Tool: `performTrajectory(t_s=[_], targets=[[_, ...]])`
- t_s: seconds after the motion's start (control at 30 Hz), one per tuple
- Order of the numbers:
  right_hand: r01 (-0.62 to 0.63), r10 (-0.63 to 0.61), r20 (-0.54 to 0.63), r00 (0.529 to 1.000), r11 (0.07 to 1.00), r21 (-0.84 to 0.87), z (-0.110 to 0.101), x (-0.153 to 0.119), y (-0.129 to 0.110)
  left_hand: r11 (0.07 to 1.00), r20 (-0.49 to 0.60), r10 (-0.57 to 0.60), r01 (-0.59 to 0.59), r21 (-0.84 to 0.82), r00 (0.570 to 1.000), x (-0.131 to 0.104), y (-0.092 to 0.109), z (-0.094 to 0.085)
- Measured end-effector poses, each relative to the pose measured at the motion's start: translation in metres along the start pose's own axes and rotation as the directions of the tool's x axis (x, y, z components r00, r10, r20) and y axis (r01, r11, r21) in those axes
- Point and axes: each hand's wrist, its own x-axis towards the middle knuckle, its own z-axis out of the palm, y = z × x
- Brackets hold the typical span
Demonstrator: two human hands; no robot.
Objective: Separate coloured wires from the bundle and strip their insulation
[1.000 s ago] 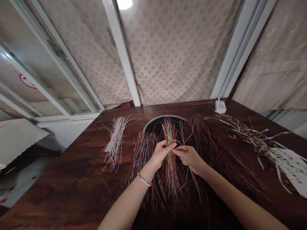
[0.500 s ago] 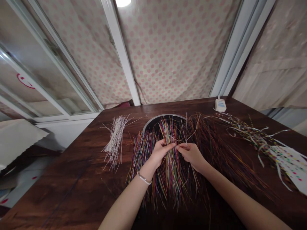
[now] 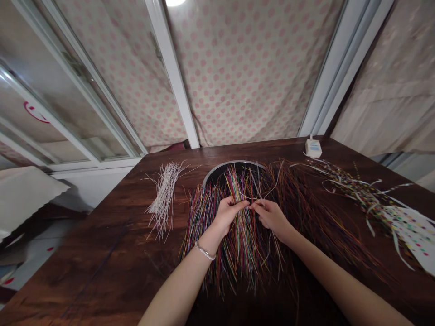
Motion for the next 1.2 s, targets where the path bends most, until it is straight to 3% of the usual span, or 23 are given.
performTrajectory(t_s=[0.17,0.3,0.4,0.47,0.53,0.6,0.67,0.9,1.2], targets=[[-0.091,0.079,0.082,0.994,0.983,0.162,-0.01,-0.001,-0.018,0.998,-0.031,-0.011,0.009,-0.065,0.999,-0.001,0.002,0.002],[-0.211,0.128,0.25,0.96,0.915,0.344,-0.034,-0.001,-0.036,0.993,-0.087,-0.06,0.05,-0.11,0.994,0.002,0.002,0.001],[-0.228,0.126,0.295,0.947,0.91,0.345,-0.046,-0.001,-0.04,0.989,-0.106,-0.08,0.065,-0.131,0.991,0.004,0.0,0.0],[-0.202,0.143,0.248,0.958,0.952,0.229,-0.046,-0.001,-0.036,0.988,-0.108,-0.078,0.063,-0.14,0.991,0.005,0.0,-0.001],[-0.121,0.116,0.124,0.985,0.992,0.03,-0.041,0.0,-0.029,0.988,-0.097,-0.077,0.063,-0.14,0.992,0.004,-0.001,-0.001],[0.004,-0.009,-0.027,1.0,0.984,-0.177,-0.034,0.0,-0.022,0.989,-0.077,-0.071,0.06,-0.137,0.994,0.003,0.0,0.0],[0.101,-0.137,-0.107,0.985,0.952,-0.288,-0.028,0.0,-0.017,0.99,-0.061,-0.065,0.056,-0.131,0.996,0.002,0.001,0.001],[0.151,-0.136,0.1,0.986,0.975,-0.164,-0.009,0.001,-0.005,0.995,-0.026,-0.028,0.026,-0.096,0.999,0.001,0.001,0.001],[0.1,-0.099,0.018,0.995,0.981,-0.164,-0.005,0.004,0.006,0.997,-0.032,-0.015,0.013,-0.074,0.999,0.0,-0.002,0.001]])
